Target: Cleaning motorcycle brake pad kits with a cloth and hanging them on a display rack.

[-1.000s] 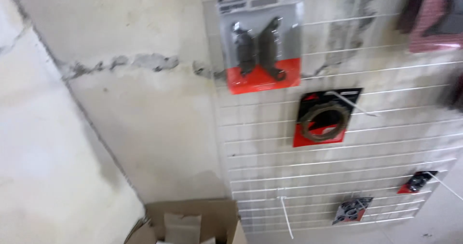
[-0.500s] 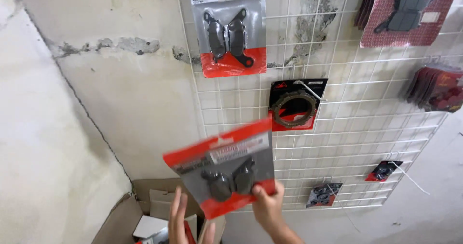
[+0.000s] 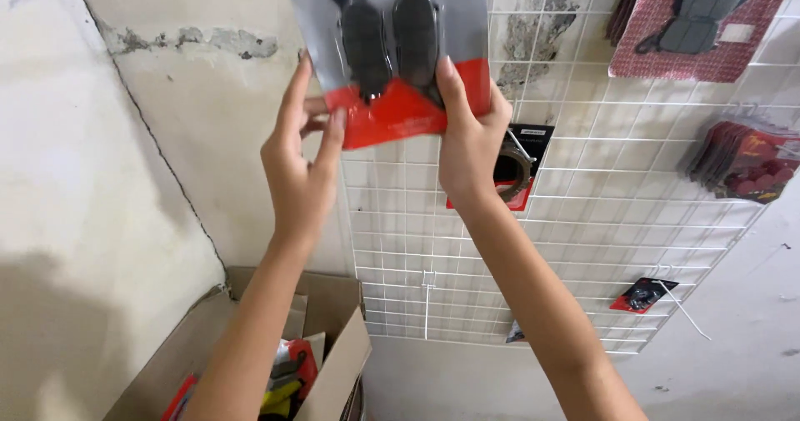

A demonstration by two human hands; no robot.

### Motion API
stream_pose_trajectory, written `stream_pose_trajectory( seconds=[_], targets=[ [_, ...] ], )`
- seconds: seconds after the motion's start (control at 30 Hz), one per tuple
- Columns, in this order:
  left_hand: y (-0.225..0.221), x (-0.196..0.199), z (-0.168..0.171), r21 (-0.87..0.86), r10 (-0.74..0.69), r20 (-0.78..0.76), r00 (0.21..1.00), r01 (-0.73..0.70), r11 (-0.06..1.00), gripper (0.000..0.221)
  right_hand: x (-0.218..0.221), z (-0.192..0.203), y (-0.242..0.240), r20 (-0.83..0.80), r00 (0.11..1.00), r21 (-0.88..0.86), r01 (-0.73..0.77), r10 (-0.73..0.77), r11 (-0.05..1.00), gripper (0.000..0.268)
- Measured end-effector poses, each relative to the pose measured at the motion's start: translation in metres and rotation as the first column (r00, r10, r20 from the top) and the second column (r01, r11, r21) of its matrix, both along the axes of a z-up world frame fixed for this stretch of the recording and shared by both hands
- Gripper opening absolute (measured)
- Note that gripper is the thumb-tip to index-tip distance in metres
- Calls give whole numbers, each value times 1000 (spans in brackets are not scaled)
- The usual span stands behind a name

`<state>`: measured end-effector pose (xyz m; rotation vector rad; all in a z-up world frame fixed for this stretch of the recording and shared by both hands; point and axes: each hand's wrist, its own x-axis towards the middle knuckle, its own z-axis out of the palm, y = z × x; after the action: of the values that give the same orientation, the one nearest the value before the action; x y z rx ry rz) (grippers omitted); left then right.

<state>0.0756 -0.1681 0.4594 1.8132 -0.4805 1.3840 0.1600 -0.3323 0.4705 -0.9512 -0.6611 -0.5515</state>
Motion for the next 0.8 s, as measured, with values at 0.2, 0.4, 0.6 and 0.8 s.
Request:
stream_pose_trajectory(
  seconds=[0.2, 0.4, 0.6, 0.8],
  targets=[
    [6, 17, 18, 56, -11, 41, 999, 9, 998, 51, 1, 22, -2, 80, 997, 36, -25, 22, 999, 30],
    [11, 25, 22, 50, -34, -28, 999, 35, 998, 52, -1, 21, -6, 106, 993, -78, 58, -49, 995, 31],
    [24, 50, 9, 31, -94, -62, 994, 96, 995, 53, 9, 20, 0, 33, 992, -76, 125, -123, 989, 32],
    [40, 98, 2, -43, -115, -214, 970, 108, 993, 55, 65, 6, 18, -63, 989, -137, 125, -135, 983, 31]
  ],
)
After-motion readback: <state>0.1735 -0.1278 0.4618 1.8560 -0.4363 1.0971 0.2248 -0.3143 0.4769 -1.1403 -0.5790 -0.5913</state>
